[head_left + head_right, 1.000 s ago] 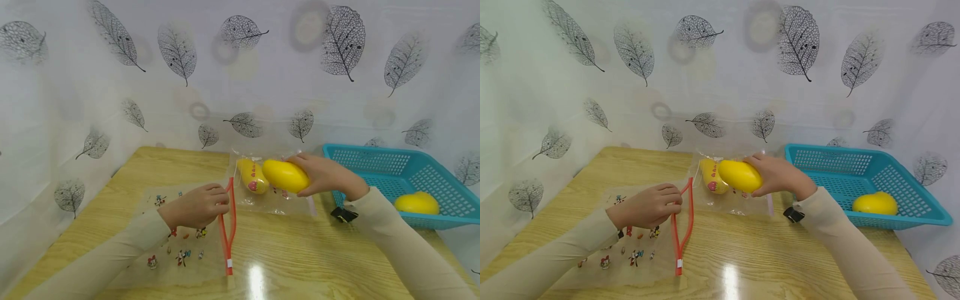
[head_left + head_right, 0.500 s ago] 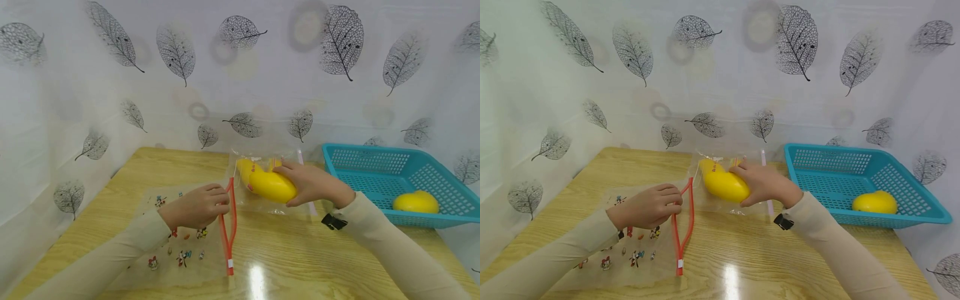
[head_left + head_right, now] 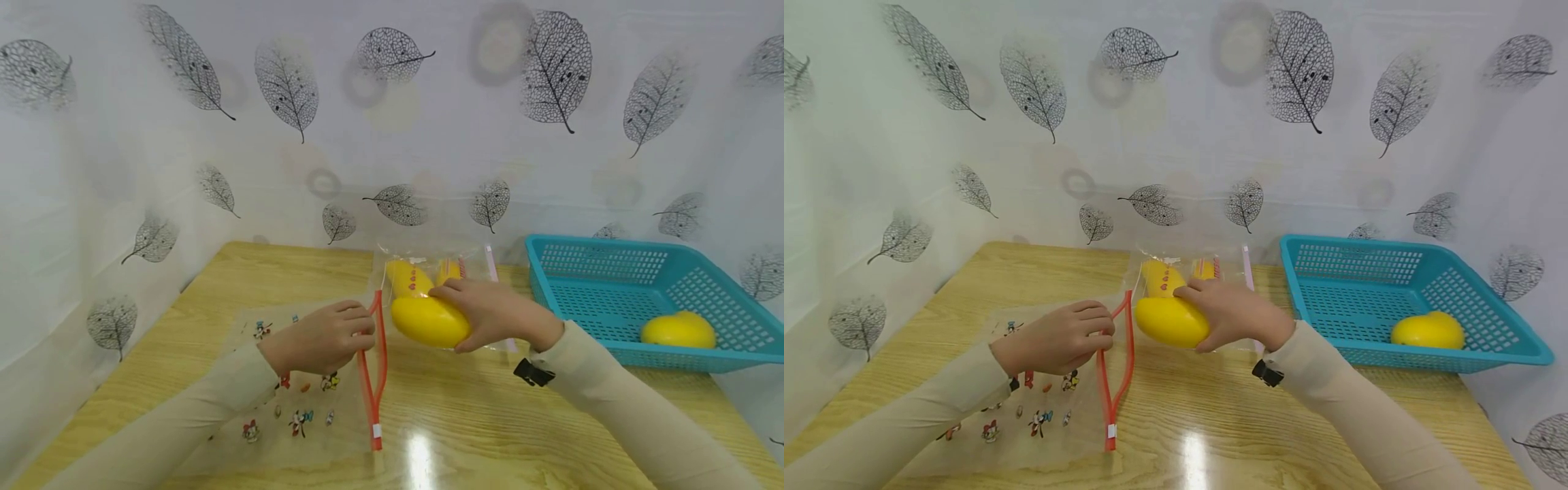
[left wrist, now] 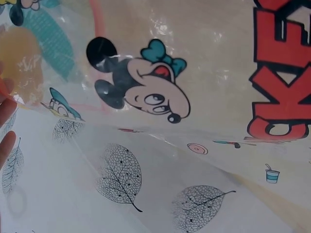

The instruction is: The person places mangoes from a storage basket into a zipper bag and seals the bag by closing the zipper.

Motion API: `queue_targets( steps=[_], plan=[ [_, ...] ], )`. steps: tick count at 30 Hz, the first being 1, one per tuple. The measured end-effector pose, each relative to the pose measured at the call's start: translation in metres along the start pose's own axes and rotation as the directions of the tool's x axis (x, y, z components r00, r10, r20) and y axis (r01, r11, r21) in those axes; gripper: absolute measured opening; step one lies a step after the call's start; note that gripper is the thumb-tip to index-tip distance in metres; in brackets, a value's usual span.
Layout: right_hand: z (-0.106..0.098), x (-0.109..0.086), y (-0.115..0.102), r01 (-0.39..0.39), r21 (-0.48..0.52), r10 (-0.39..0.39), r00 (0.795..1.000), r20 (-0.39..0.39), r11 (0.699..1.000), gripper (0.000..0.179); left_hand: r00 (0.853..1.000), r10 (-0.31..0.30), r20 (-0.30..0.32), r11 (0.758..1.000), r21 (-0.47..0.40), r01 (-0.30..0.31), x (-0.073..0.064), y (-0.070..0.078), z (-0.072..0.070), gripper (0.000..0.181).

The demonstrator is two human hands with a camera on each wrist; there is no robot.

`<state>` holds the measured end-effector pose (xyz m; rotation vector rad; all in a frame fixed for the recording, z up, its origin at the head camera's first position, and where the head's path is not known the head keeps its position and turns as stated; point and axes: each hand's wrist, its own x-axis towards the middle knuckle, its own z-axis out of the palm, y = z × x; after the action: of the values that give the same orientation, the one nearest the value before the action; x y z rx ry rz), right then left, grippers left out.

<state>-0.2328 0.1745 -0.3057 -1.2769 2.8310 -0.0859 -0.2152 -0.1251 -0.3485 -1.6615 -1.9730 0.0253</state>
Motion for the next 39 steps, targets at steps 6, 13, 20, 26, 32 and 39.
queue_targets(
  steps=[6, 13, 20, 26, 32, 39],
  plan=[
    [0.000, 0.001, -0.006, 0.024, 0.000, -0.024, 1.000, 0.003, 1.000, 0.084, 1.000, 0.003, -0.010, 1.000, 0.009, -0.003, -0.001, 0.000, 0.000, 0.013],
    [0.002, 0.004, -0.012, 0.030, -0.011, -0.030, 0.999, 0.024, 0.999, 0.084, 1.000, -0.010, 0.009, 1.000, 0.008, 0.010, 0.000, 0.001, -0.003, 0.009],
    [0.006, 0.007, -0.017, 0.063, -0.005, -0.062, 0.998, 0.024, 0.998, 0.088, 1.000, -0.017, 0.024, 1.000, 0.012, 0.016, 0.001, 0.001, -0.005, 0.010],
    [0.010, 0.011, -0.022, 0.078, -0.030, -0.077, 0.997, 0.033, 0.997, 0.087, 1.000, -0.019, 0.019, 1.000, 0.002, 0.019, 0.001, 0.001, -0.005, 0.009],
    [0.015, 0.017, -0.026, 0.083, -0.032, -0.081, 0.996, 0.044, 0.996, 0.089, 0.999, -0.026, 0.029, 1.000, 0.006, 0.026, 0.001, 0.001, -0.005, 0.008],
    [0.021, 0.022, -0.030, 0.118, -0.047, -0.118, 0.993, 0.015, 0.992, 0.085, 0.999, -0.028, 0.029, 1.000, 0.001, 0.028, 0.001, 0.000, -0.006, 0.006]
  ],
)
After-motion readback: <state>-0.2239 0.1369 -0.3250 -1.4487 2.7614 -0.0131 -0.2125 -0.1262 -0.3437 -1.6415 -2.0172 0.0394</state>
